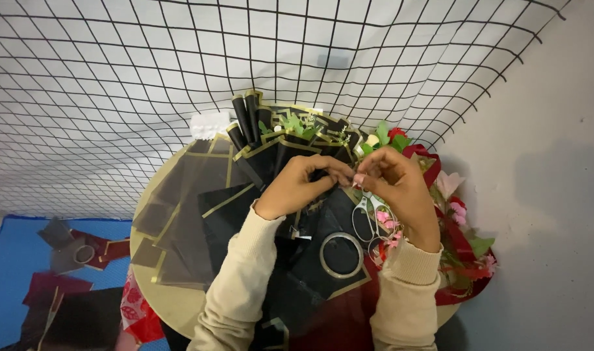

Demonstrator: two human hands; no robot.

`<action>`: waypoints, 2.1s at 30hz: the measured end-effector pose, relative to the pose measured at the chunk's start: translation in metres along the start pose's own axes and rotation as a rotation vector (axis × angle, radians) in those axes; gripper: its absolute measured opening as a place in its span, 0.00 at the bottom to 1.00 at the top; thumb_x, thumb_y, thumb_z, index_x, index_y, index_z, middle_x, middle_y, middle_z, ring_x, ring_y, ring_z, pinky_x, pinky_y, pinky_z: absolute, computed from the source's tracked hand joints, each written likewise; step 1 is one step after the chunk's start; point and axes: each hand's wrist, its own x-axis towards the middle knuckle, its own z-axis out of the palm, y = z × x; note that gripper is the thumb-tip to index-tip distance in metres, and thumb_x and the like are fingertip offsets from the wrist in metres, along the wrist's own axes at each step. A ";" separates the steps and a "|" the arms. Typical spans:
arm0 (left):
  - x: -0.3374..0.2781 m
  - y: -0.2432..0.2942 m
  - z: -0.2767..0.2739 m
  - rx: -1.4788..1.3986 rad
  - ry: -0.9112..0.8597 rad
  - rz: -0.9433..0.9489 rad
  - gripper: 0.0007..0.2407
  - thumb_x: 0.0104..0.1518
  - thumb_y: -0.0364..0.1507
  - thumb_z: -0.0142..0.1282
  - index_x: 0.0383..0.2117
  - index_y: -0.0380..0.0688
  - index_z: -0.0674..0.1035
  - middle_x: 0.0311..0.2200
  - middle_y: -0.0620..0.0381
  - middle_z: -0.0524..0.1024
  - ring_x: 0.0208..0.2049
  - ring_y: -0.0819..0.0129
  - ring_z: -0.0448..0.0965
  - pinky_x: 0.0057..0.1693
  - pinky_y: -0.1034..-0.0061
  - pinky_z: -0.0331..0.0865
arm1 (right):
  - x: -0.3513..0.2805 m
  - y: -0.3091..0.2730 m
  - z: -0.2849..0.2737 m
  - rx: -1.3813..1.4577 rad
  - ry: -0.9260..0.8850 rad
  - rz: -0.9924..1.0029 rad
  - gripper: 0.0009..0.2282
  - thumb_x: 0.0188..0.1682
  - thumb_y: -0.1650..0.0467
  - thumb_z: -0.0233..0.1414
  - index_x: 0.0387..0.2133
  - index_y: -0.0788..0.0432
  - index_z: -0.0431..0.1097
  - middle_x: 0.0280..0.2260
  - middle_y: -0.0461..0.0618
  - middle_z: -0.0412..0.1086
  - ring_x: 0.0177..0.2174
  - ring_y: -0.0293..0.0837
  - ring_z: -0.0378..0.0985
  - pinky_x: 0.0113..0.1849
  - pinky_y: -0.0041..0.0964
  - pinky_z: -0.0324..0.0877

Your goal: Arranging and wrapping a flower bouquet using decorative paper, tape, and scissors.

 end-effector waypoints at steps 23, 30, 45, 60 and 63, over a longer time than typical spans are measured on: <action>0.003 -0.004 0.008 0.091 0.052 0.036 0.09 0.54 0.20 0.62 0.39 0.44 0.84 0.29 0.47 0.83 0.39 0.53 0.81 0.56 0.58 0.68 | -0.001 -0.002 0.002 -0.140 0.045 -0.018 0.07 0.43 0.77 0.65 0.32 0.63 0.76 0.20 0.51 0.69 0.26 0.40 0.71 0.34 0.37 0.67; 0.002 -0.007 0.005 0.152 0.059 0.053 0.10 0.52 0.18 0.61 0.38 0.45 0.84 0.28 0.48 0.83 0.37 0.53 0.82 0.55 0.59 0.69 | 0.003 0.004 0.007 -0.229 0.130 -0.035 0.06 0.42 0.74 0.67 0.30 0.58 0.78 0.20 0.50 0.66 0.26 0.40 0.71 0.34 0.37 0.67; 0.002 -0.011 0.002 0.144 0.024 0.049 0.08 0.53 0.19 0.60 0.37 0.44 0.83 0.28 0.49 0.83 0.37 0.50 0.83 0.63 0.44 0.60 | 0.003 0.007 0.004 -0.145 0.015 -0.098 0.04 0.44 0.77 0.63 0.31 0.62 0.77 0.35 0.52 0.74 0.36 0.40 0.71 0.39 0.33 0.66; -0.015 0.035 -0.001 0.236 0.086 -0.150 0.10 0.58 0.28 0.57 0.41 0.36 0.83 0.31 0.39 0.81 0.38 0.48 0.82 0.52 0.57 0.72 | 0.008 0.031 0.017 -0.146 -0.098 -0.241 0.02 0.58 0.74 0.51 0.35 0.61 0.68 0.41 0.53 0.67 0.45 0.46 0.69 0.47 0.40 0.63; -0.025 0.039 -0.008 0.244 0.051 -0.197 0.12 0.64 0.31 0.49 0.39 0.37 0.84 0.26 0.45 0.81 0.31 0.57 0.81 0.52 0.62 0.73 | 0.002 0.038 0.022 -0.107 -0.146 -0.239 0.03 0.58 0.74 0.49 0.34 0.61 0.66 0.42 0.54 0.66 0.45 0.47 0.69 0.47 0.41 0.63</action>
